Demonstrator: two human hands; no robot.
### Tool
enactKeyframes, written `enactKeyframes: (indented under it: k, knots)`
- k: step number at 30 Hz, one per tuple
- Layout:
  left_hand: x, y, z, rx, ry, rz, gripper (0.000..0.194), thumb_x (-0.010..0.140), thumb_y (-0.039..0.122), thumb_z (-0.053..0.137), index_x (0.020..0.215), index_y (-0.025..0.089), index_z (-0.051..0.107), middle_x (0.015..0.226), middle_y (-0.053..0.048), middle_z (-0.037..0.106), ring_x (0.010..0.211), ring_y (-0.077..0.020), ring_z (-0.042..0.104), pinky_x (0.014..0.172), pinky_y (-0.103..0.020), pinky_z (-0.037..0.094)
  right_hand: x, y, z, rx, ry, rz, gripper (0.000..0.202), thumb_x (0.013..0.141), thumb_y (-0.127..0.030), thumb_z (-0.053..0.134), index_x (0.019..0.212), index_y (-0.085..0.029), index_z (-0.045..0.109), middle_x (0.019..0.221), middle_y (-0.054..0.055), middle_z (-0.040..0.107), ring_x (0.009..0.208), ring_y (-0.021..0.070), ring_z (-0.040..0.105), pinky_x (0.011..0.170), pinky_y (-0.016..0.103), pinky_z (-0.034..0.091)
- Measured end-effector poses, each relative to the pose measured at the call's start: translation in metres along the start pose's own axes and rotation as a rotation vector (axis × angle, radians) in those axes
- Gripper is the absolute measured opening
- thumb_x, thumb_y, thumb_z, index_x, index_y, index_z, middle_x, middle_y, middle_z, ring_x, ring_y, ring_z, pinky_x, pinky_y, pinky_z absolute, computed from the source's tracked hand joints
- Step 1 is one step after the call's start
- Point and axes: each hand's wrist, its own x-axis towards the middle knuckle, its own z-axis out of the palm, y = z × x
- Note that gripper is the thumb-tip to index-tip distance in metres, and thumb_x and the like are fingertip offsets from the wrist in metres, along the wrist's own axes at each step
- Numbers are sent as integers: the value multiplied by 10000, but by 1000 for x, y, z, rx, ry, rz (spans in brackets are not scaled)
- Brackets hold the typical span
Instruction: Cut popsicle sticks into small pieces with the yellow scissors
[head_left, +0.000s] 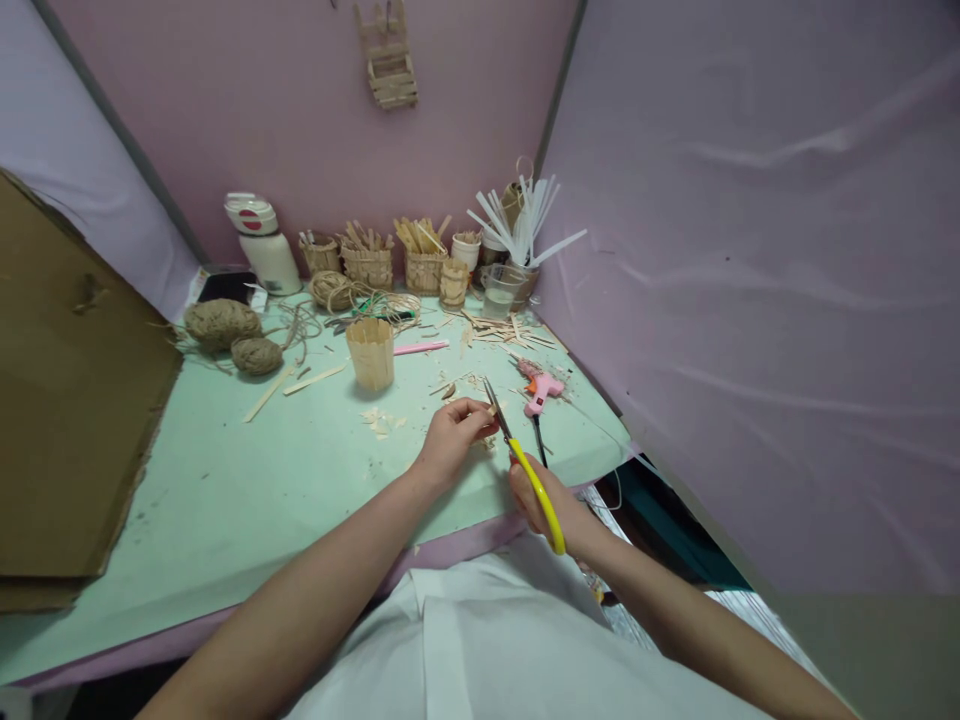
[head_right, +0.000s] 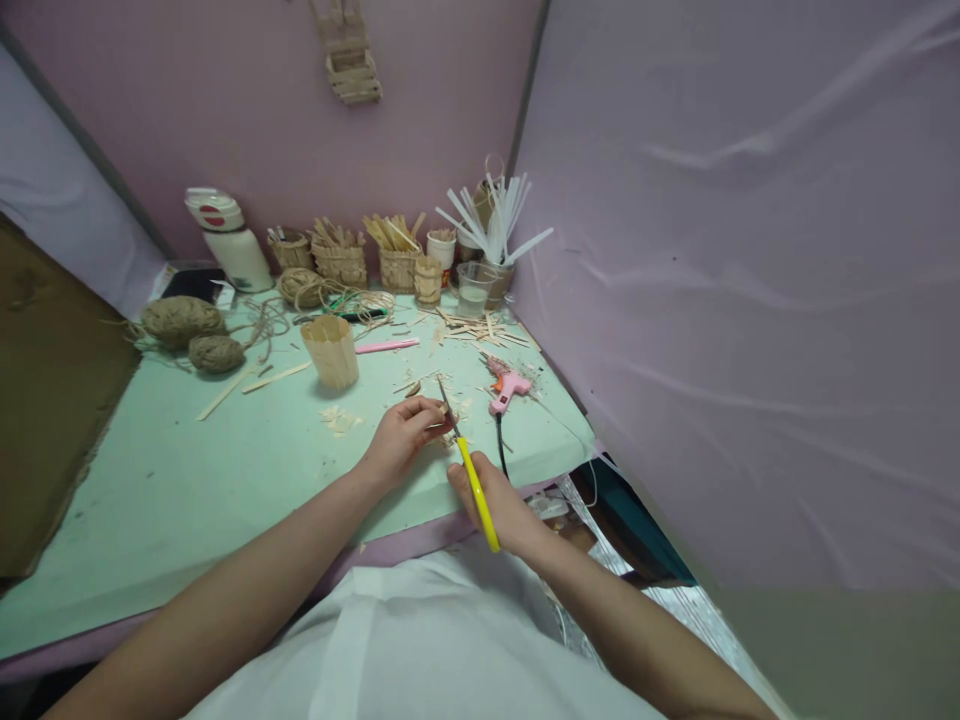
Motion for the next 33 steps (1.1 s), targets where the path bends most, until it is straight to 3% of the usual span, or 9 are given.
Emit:
enactKeyframes:
  k: [33]
  knots:
    - [1, 4, 1, -2, -1, -29, 169, 563, 277, 781, 586, 153, 667, 765, -37, 656, 740, -144, 609, 857, -367, 497, -10, -2, -8, 33, -19, 44, 416, 909, -629, 380, 778, -233, 379, 551, -73, 318, 467, 112, 291, 433, 253, 234]
